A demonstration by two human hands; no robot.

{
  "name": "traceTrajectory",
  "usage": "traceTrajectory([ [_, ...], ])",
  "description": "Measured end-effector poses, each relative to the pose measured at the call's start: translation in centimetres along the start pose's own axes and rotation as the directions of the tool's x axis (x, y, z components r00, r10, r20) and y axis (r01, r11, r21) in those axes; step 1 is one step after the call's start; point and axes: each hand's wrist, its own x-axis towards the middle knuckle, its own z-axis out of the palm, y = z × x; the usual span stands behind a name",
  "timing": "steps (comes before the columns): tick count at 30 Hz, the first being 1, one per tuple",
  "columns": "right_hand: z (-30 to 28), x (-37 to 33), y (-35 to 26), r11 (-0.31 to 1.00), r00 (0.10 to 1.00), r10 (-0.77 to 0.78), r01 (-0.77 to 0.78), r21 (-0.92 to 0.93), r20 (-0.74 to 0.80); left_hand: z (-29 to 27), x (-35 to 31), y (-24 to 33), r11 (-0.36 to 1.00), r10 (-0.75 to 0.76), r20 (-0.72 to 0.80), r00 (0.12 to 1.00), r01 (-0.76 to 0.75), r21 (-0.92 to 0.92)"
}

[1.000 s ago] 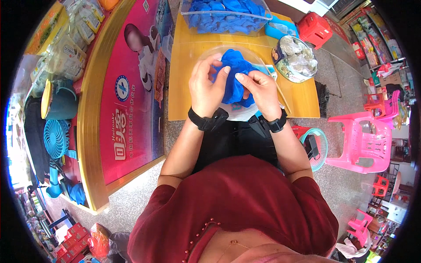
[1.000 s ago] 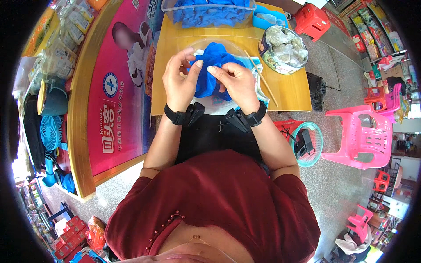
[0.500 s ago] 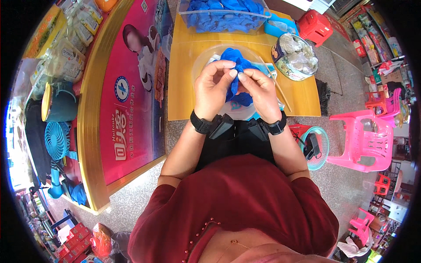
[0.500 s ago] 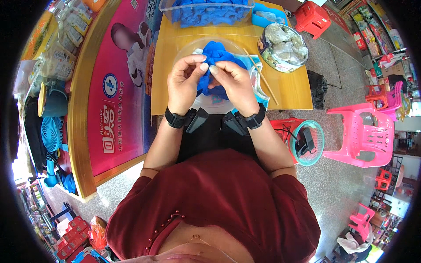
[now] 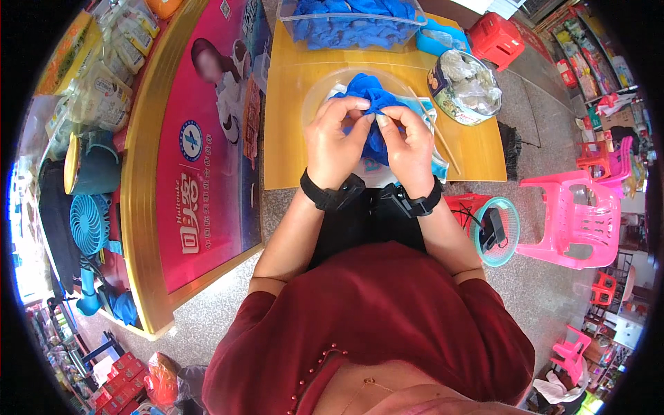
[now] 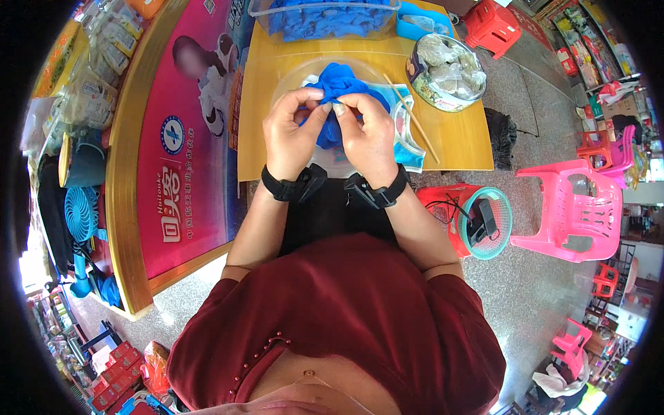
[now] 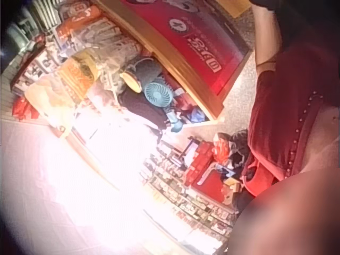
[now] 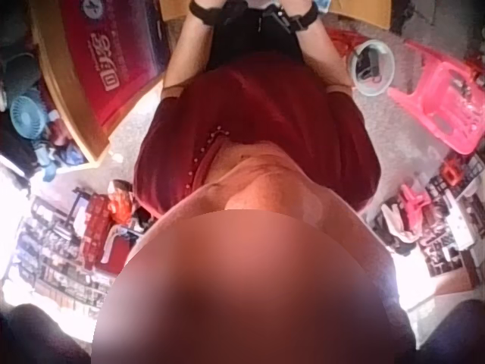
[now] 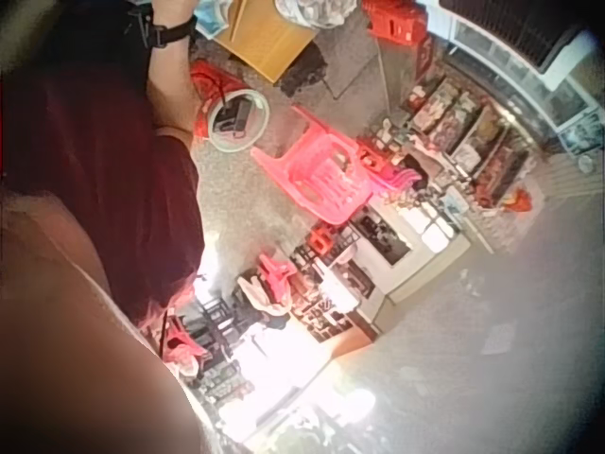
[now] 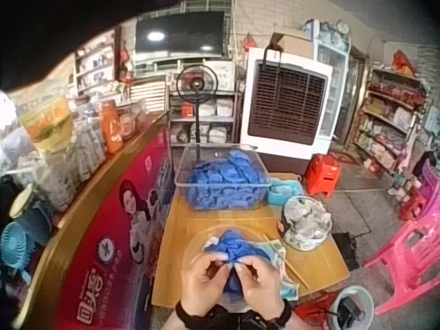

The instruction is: Stuffing small blue fabric pouches with white material using a wooden stick.

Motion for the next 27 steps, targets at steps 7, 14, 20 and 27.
traceTrajectory([
  [7, 0.9, -0.6, 0.2, 0.974, 0.983, 0.145, -0.162, 0.157, 0.115, 0.9, -0.2, -1.6, 0.917, -0.166, -0.007, 0.986, 0.152, -0.370],
  [14, 1.8, -0.5, 0.9, 0.861, 0.920, 0.359, -0.392, 0.324, 0.160, 1.5, -0.5, -2.3, 0.817, -0.181, -0.042, 0.983, 0.126, -0.563],
  [20, 2.1, 0.0, 1.3, 0.986, 0.987, 0.154, -0.156, 0.052, 0.038, 1.1, -0.5, -2.2, 0.666, -0.297, 0.080, 0.952, 0.266, -0.697],
  [27, 1.5, -0.3, 1.0, 0.857, 0.922, 0.355, -0.388, 0.340, 0.158, 1.3, -0.3, -1.4, 0.712, -0.267, 0.152, 0.952, 0.301, -0.635],
])
